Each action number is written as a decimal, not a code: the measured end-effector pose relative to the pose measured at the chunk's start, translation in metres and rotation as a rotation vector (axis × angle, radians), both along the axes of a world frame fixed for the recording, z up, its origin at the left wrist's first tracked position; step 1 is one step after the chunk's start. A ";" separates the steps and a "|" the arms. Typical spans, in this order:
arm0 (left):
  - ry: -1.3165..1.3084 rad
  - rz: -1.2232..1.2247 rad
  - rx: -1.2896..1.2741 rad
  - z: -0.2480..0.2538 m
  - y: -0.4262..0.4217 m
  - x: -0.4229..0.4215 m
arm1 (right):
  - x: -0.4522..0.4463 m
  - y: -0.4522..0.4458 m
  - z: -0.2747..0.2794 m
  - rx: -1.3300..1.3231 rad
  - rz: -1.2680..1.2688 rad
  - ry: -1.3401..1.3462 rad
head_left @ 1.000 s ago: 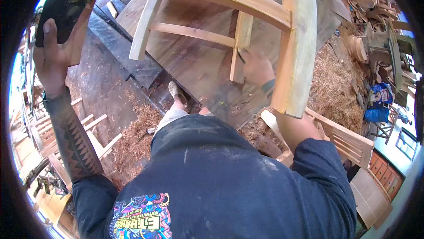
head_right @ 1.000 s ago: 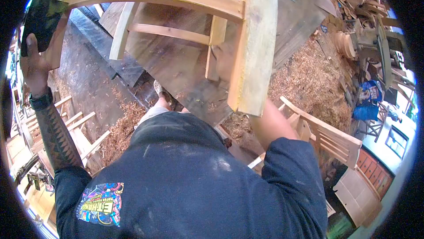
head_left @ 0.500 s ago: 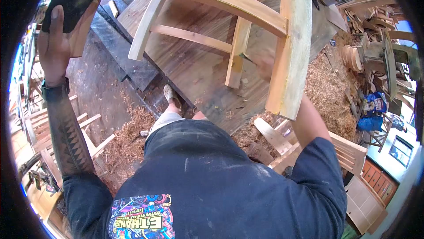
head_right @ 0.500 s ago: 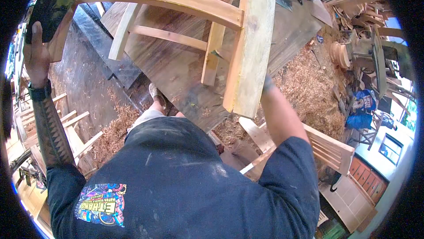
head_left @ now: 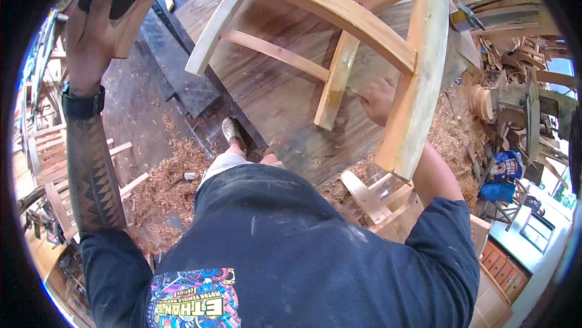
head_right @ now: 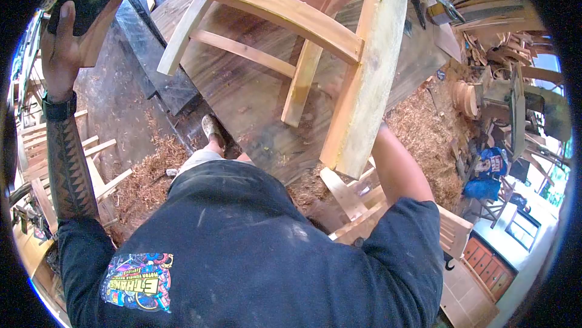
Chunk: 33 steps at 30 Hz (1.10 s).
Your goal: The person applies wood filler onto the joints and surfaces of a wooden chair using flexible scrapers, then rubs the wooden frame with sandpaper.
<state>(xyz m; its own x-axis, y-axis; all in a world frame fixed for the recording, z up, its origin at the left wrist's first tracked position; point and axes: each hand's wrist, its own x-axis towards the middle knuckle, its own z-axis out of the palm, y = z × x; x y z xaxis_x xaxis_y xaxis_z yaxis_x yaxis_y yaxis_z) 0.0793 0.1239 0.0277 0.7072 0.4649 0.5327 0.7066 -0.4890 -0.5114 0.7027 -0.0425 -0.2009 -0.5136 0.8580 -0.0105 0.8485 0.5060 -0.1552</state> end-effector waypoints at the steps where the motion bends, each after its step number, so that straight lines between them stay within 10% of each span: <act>1: 0.033 -0.016 0.059 0.003 0.001 0.001 | -0.009 0.001 0.013 0.011 -0.050 -0.013; 10: -0.907 0.096 -0.820 0.017 -0.021 0.056 | -0.118 0.028 0.046 -0.109 -0.055 -0.406; 16: 0.028 0.052 -0.018 -0.014 -0.008 -0.002 | -0.095 -0.017 0.030 -0.043 0.138 -0.143; 22: -0.144 -0.061 -0.075 -0.009 -0.011 0.016 | -0.030 0.042 0.021 -0.291 -0.252 0.042; 28: -0.294 -0.085 -0.174 -0.002 -0.019 0.034 | 0.019 0.116 -0.101 0.312 -0.371 -0.091; 33: -0.301 -0.088 -0.176 0.001 -0.019 0.038 | -0.041 0.082 -0.024 -0.119 -0.315 -0.047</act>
<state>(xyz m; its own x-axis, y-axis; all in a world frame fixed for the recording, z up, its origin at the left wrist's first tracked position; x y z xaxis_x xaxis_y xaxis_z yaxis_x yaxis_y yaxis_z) 0.1177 0.1053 0.0284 0.5718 0.5123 0.6408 0.7643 -0.6165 -0.1892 0.6620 0.0393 -0.2246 -0.2197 0.9658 -0.1377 0.9679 0.1982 -0.1545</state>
